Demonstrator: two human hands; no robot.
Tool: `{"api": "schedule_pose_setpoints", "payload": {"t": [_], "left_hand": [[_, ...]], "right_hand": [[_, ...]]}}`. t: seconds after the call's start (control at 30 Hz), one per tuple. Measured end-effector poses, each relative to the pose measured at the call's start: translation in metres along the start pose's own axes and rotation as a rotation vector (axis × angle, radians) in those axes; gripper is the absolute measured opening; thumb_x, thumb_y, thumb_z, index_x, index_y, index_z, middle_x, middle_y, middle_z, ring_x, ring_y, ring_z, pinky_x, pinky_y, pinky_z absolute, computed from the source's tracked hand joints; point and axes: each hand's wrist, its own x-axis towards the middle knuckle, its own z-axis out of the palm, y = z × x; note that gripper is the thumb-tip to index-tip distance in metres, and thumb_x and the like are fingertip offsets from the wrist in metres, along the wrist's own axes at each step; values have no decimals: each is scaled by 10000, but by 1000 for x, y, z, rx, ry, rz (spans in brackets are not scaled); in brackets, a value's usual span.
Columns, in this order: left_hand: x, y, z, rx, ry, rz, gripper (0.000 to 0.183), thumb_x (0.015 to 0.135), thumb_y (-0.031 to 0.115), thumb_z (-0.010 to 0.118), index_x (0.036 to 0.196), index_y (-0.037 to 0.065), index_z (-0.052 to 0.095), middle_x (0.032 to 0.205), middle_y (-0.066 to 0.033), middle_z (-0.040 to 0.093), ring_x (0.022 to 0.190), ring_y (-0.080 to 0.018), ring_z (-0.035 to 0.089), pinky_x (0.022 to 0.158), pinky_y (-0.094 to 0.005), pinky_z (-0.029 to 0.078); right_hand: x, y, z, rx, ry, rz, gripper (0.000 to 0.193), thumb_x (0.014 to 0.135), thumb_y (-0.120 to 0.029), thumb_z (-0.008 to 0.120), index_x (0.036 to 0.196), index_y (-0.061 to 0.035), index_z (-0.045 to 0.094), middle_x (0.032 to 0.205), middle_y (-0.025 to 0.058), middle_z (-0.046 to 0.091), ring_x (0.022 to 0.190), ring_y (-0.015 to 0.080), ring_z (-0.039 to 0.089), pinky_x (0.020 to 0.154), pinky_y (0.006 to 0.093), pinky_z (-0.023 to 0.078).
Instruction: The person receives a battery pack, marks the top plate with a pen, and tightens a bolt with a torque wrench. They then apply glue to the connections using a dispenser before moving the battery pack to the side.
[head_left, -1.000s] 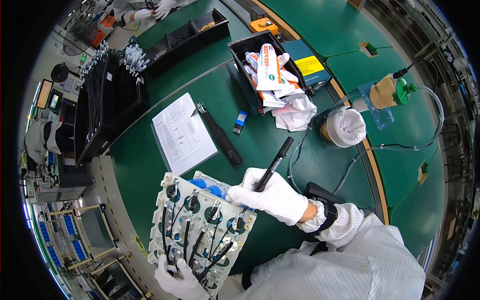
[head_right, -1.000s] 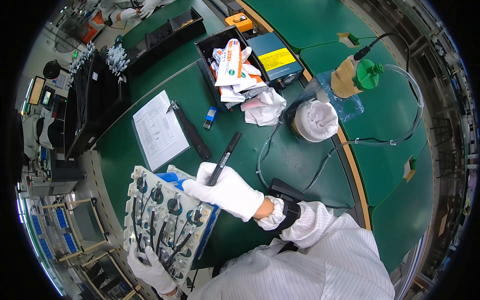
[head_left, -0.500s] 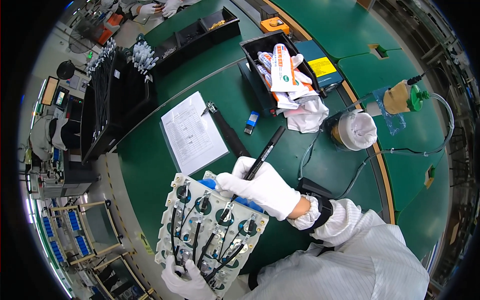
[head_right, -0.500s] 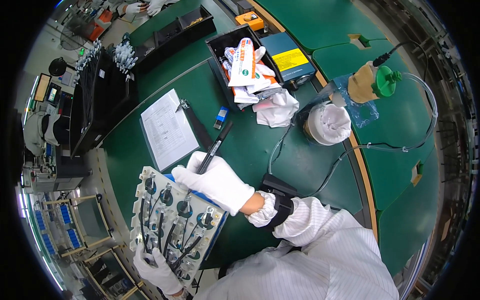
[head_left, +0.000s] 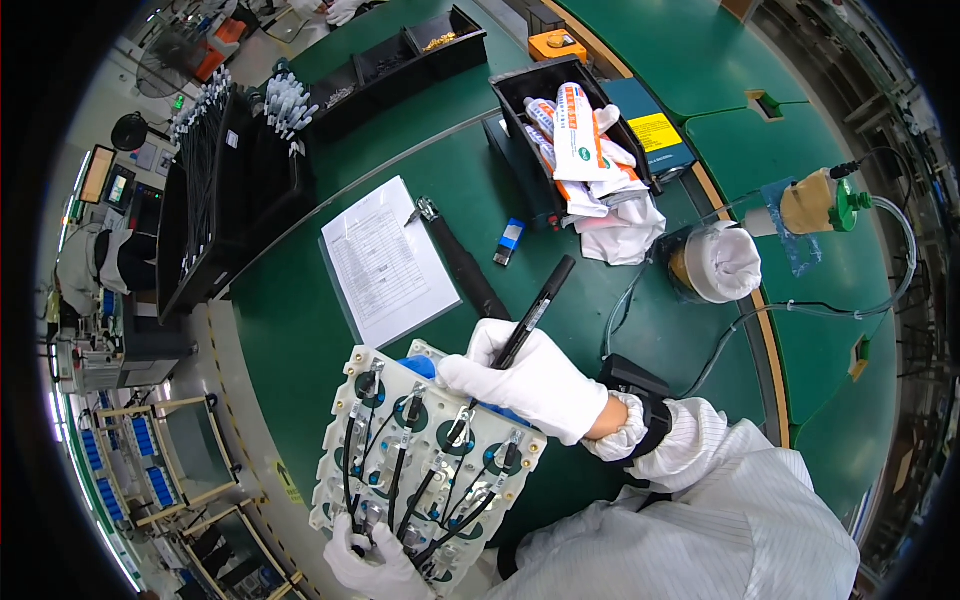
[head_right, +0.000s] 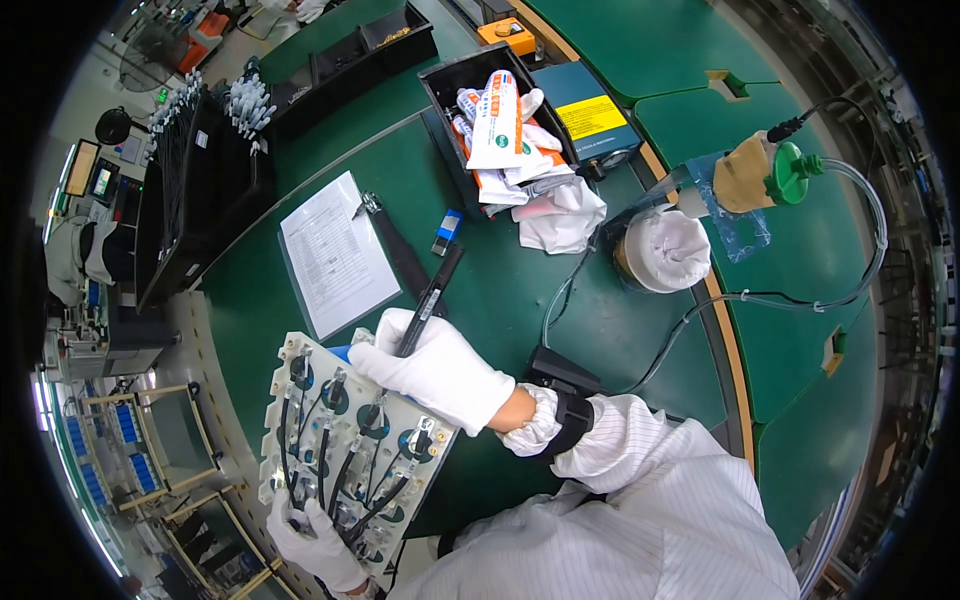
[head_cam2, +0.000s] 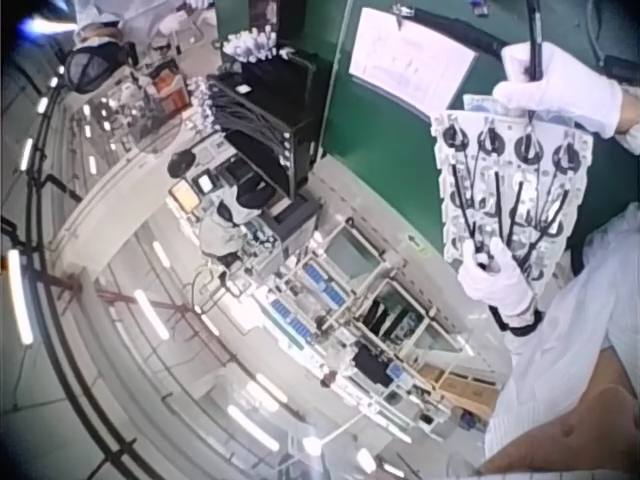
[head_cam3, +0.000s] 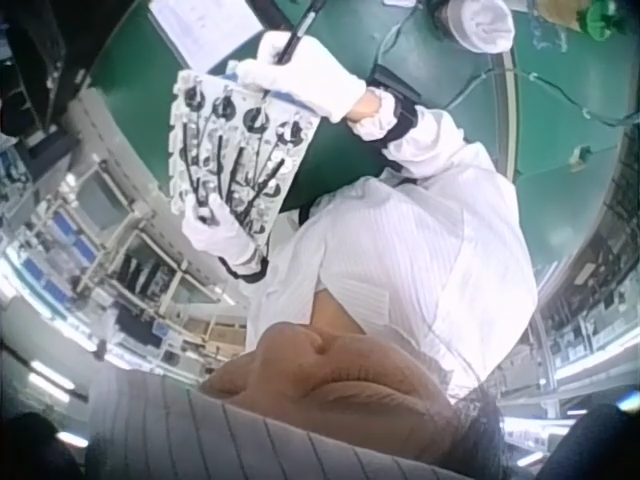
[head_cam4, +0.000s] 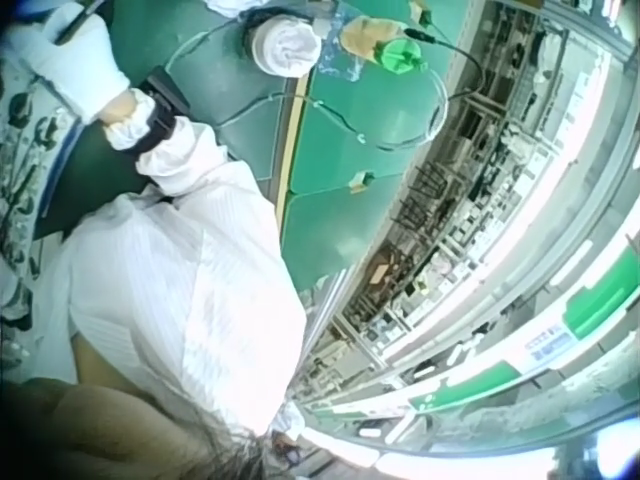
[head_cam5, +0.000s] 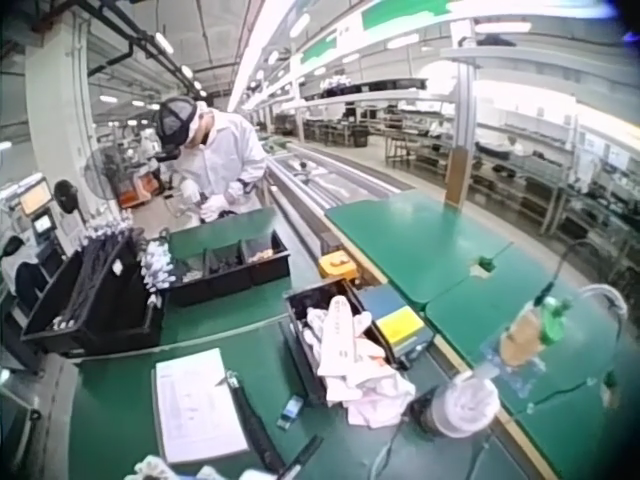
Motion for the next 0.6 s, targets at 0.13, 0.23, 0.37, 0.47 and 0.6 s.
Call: {"api": "schedule_pose_setpoints", "payload": {"t": [0.13, 0.23, 0.37, 0.47, 0.6], "left_hand": [[0, 0, 0, -5, 3, -13, 330, 863, 231, 621, 1088, -6, 580, 860, -84, 519, 688, -190, 449, 593, -305, 367], [-2, -2, -1, -8, -1, -42, 333, 856, 231, 625, 1085, -7, 579, 862, -84, 519, 683, -185, 447, 589, -305, 366], [-2, 0, 0, -15, 13, -34, 334, 849, 230, 628, 1079, -8, 578, 851, -80, 509, 668, -177, 438, 585, -304, 363], [-3, 1, 2, -51, 18, -59, 330, 838, 221, 634, 1064, -13, 579, 825, -68, 475, 634, -165, 411, 574, -302, 348], [-3, -4, 0, -34, 14, -37, 334, 833, 217, 638, 1066, -14, 579, 825, -70, 473, 634, -163, 409, 572, -303, 345]], "right_hand": [[2, -4, 0, 174, -11, -5, 267, 862, -189, 669, 696, -44, 519, 697, 37, 615, 688, 81, 576, 644, 236, 467], [7, -12, -3, 101, 13, 34, 255, 869, -198, 678, 735, -61, 509, 745, 42, 637, 776, 93, 625, 676, 234, 494], [25, -2, 6, 195, -28, -38, 239, 868, -176, 673, 742, -50, 514, 761, 66, 646, 769, 131, 632, 714, 269, 501], [33, 0, 18, 187, -19, -7, 240, 854, -179, 680, 719, -40, 539, 727, 51, 630, 712, 107, 594, 663, 255, 475], [38, 4, 18, 93, -28, -1, 251, 847, -195, 690, 710, -44, 545, 718, 42, 622, 691, 94, 574, 639, 245, 459]]}}
